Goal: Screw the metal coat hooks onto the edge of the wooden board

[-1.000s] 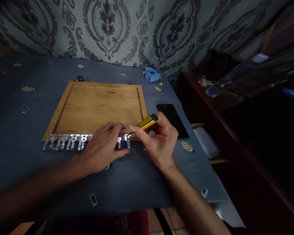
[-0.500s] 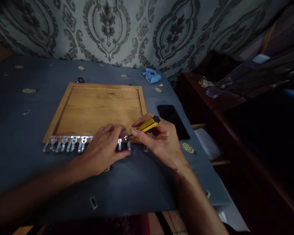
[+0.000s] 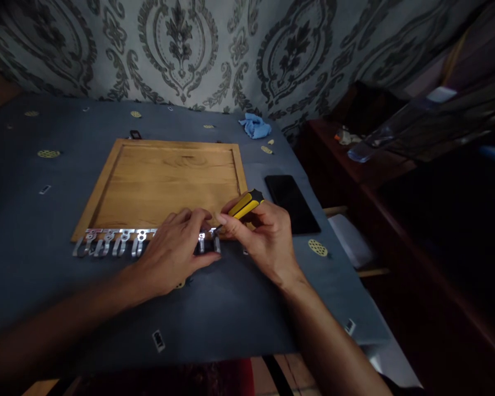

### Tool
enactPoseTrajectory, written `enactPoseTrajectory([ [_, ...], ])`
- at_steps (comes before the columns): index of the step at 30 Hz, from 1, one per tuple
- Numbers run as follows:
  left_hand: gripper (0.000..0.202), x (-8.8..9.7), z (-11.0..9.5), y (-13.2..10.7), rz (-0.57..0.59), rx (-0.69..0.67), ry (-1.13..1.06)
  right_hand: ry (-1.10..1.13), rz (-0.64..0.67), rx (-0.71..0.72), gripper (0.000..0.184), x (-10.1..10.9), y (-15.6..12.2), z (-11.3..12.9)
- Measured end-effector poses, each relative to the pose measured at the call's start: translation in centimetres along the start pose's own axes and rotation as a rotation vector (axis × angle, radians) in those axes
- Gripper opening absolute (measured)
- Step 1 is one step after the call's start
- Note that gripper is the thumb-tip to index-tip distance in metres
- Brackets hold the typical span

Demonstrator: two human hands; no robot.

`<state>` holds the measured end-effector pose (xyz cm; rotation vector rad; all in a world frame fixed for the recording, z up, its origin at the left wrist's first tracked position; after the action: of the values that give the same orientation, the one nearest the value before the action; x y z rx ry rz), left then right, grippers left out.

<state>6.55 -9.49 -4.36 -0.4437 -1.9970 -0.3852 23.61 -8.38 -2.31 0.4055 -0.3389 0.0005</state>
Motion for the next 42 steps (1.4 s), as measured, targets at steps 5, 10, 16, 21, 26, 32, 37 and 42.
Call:
enactPoseTrajectory([
  [5, 0.048, -0.04, 0.03, 0.04, 0.003, 0.002, 0.007, 0.043, -0.012, -0.038, 0.024, -0.18, -0.16, -0.03],
  [10, 0.049, -0.06, -0.02, 0.12, 0.0, 0.009, 0.002, 0.029, -0.026, -0.041, 0.024, -0.24, -0.13, 0.01],
  [16, 0.047, -0.08, -0.07, 0.02, -0.009, 0.02, -0.002, 0.06, -0.072, -0.028, 0.021, -0.47, -0.43, -0.06],
  [21, 0.047, -0.13, 0.0, -0.01, -0.007, 0.012, 0.016, 0.042, -0.078, -0.006, 0.022, -0.68, -0.48, -0.09],
  [26, 0.049, -0.04, -0.13, 0.06, 0.005, 0.012, 0.022, 0.019, -0.09, 0.012, 0.023, -0.71, -0.43, 0.02],
  [32, 0.049, 0.0, -0.08, -0.01, 0.0, 0.009, 0.014, 0.054, -0.268, 0.088, 0.029, -0.35, -0.29, 0.32],
  [37, 0.05, 0.03, -0.08, 0.0, 0.009, 0.017, 0.011, 0.054, -0.254, 0.017, 0.032, -0.45, -0.05, 0.41],
  [42, 0.049, 0.08, -0.14, 0.04, 0.0, 0.021, -0.004, 0.011, -0.212, 0.001, 0.034, -0.59, -0.12, 0.53],
])
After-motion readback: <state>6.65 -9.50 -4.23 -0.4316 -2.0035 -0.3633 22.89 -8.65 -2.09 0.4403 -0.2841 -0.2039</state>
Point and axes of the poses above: each hand's wrist, its own y-axis towards the middle knuckle, its own x-axis out of the back of the hand, z = x × y, the point moved 1 cm from there along y, towards the middle knuckle, and after that the axes turned 1 degree about y, right-handed, at the moved point
